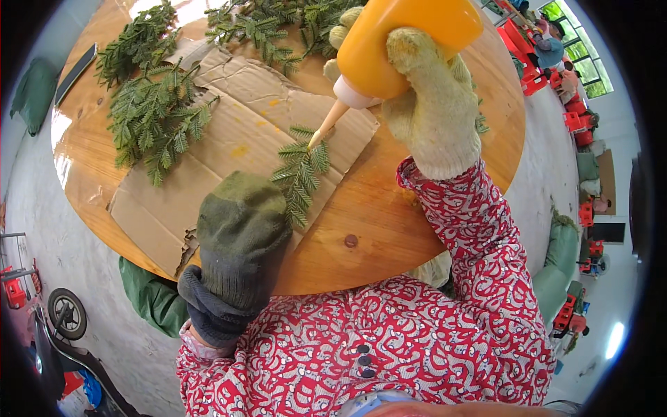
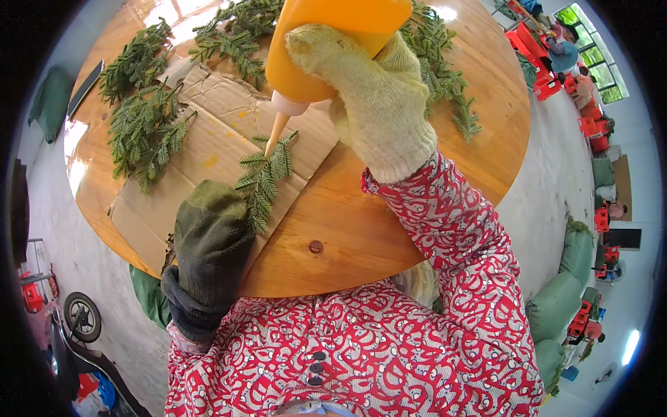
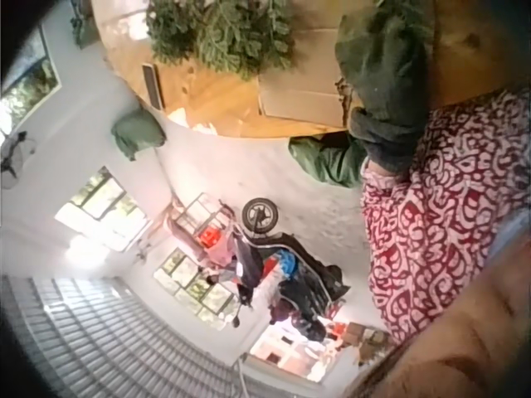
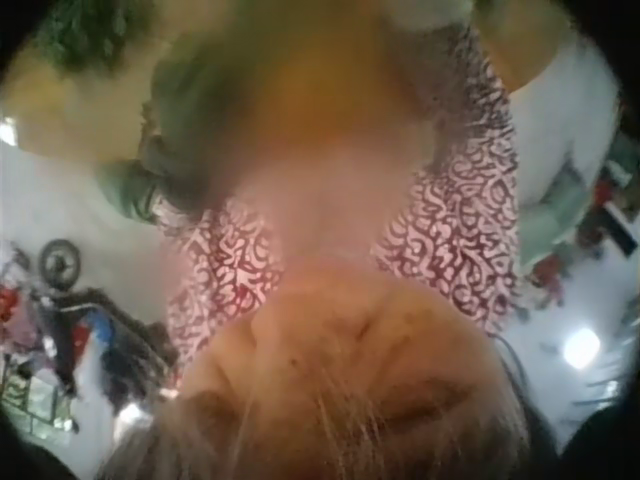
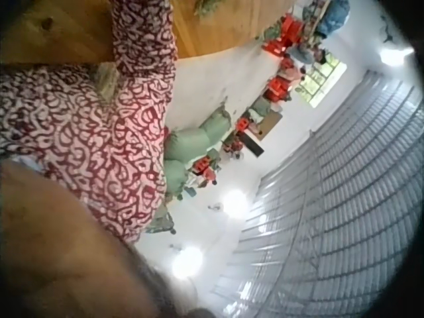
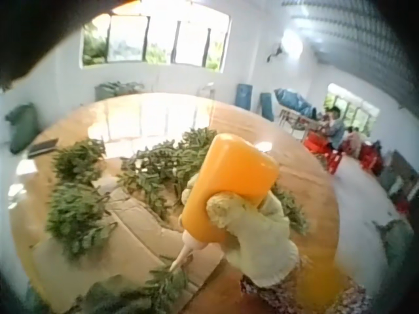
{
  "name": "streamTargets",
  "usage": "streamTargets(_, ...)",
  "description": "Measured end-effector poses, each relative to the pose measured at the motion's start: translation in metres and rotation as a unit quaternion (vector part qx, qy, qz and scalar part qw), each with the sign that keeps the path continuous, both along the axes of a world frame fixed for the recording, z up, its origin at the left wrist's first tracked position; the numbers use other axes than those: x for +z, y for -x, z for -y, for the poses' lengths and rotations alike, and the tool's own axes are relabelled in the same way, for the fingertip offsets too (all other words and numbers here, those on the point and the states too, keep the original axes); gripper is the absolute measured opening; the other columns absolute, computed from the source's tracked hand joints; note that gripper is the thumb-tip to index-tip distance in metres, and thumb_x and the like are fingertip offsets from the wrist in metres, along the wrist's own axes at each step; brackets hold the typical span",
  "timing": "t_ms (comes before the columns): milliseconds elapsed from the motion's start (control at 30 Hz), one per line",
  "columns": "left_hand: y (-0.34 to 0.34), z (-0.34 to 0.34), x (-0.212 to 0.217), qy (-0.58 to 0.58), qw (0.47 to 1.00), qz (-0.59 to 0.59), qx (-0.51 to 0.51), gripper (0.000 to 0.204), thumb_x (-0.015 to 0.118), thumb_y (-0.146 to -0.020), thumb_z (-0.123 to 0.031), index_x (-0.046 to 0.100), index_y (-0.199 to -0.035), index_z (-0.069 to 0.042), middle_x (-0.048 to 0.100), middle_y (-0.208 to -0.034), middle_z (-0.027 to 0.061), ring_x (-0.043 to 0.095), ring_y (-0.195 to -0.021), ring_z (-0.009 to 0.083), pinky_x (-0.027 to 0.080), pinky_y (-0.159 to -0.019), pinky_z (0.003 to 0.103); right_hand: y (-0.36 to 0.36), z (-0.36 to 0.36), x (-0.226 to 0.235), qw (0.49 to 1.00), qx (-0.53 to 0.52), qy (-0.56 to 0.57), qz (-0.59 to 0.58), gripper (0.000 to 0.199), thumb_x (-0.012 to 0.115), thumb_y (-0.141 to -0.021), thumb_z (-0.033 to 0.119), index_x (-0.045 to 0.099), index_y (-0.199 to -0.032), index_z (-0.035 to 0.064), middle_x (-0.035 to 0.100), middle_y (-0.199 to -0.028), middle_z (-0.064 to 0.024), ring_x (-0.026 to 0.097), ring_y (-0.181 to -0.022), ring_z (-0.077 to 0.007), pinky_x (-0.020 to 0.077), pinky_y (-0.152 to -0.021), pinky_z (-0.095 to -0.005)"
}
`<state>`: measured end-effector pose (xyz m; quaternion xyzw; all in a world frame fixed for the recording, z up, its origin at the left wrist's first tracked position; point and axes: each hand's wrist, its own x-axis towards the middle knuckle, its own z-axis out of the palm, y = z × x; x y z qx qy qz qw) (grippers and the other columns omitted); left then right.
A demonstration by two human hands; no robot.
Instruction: Applying glue to the base of artificial green foliage sprigs using a squeeze bottle
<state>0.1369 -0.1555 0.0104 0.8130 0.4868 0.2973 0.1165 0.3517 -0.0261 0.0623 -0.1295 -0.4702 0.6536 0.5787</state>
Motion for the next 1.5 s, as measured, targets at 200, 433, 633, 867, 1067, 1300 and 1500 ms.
streamTargets(200,-0.004,-0.007,-0.003,-0.096,0.995,0.033,-0.006,0.028,0.069,-0.061,-0.004,0.067,-0.089,-0.006,0.063,-0.097,0.013,0.061,-0.089,0.0348,0.048,-0.077,0.046,-0.001,-0.004,-0.003,1.0,-0.015,-0.002,-0.001,0.033,0.066,-0.089,0.01,0.057,-0.119,-0.0021,0.064,-0.105,-0.0158,0.066,-0.084,-0.0229,0.0572,-0.065,-0.0356)
streamTargets(433,-0.002,0.0,-0.005,-0.073,0.997,0.021,0.003,0.028,0.071,-0.064,-0.006,0.068,-0.092,-0.006,0.064,-0.104,0.0137,0.061,-0.097,0.0364,0.047,-0.085,0.048,-0.002,-0.002,-0.002,1.0,-0.01,0.009,-0.016,0.034,0.068,-0.089,0.011,0.057,-0.119,-0.0014,0.065,-0.104,-0.0156,0.066,-0.083,-0.0224,0.0567,-0.064,-0.0347)
streamTargets(633,-0.002,0.005,-0.004,-0.056,0.998,0.016,0.007,0.032,0.072,-0.066,-0.007,0.068,-0.097,-0.006,0.064,-0.11,0.0144,0.06,-0.105,0.0374,0.046,-0.092,0.049,0.001,0.0,-0.005,0.996,-0.059,0.06,0.02,0.034,0.067,-0.09,0.01,0.056,-0.12,-0.0014,0.065,-0.104,-0.0155,0.066,-0.084,-0.0231,0.057,-0.065,-0.0358)
streamTargets(867,-0.003,0.003,-0.003,-0.059,0.998,0.018,0.004,0.03,0.071,-0.066,-0.006,0.068,-0.096,-0.005,0.064,-0.108,0.0145,0.06,-0.104,0.0379,0.046,-0.091,0.05,-0.009,-0.005,-0.001,0.999,0.015,0.027,-0.029,0.032,0.066,-0.09,0.01,0.057,-0.119,-0.0007,0.065,-0.104,-0.0148,0.065,-0.083,-0.0227,0.0563,-0.065,-0.0359)
streamTargets(1067,-0.001,0.002,-0.002,-0.033,0.999,0.02,-0.011,0.031,0.071,-0.07,-0.004,0.069,-0.101,-0.001,0.064,-0.113,0.0174,0.059,-0.108,0.0399,0.044,-0.096,0.049,-0.008,-0.005,-0.009,0.999,-0.015,0.035,-0.031,0.03,0.065,-0.091,0.009,0.058,-0.118,-0.0008,0.065,-0.103,-0.014,0.065,-0.083,-0.022,0.0559,-0.063,-0.0349)
streamTargets(1300,-0.003,0.004,0.001,-0.038,0.999,0.008,-0.004,0.031,0.07,-0.071,-0.005,0.068,-0.102,-0.001,0.063,-0.114,0.0178,0.059,-0.108,0.0399,0.044,-0.095,0.049,-0.015,-0.008,-0.004,0.999,-0.01,0.052,-0.012,0.027,0.065,-0.092,0.009,0.058,-0.117,-0.0003,0.066,-0.102,-0.0121,0.065,-0.082,-0.0193,0.0557,-0.063,-0.0332)
streamTargets(1500,-0.002,0.004,0.0,-0.044,0.999,0.002,-0.014,0.031,0.07,-0.07,-0.004,0.068,-0.101,-0.001,0.063,-0.113,0.0177,0.059,-0.107,0.0397,0.045,-0.095,0.049,-0.014,-0.01,-0.009,0.998,-0.033,0.052,-0.008,0.026,0.065,-0.092,0.01,0.059,-0.116,0.0001,0.066,-0.101,-0.0115,0.065,-0.081,-0.0191,0.0554,-0.063,-0.0332)
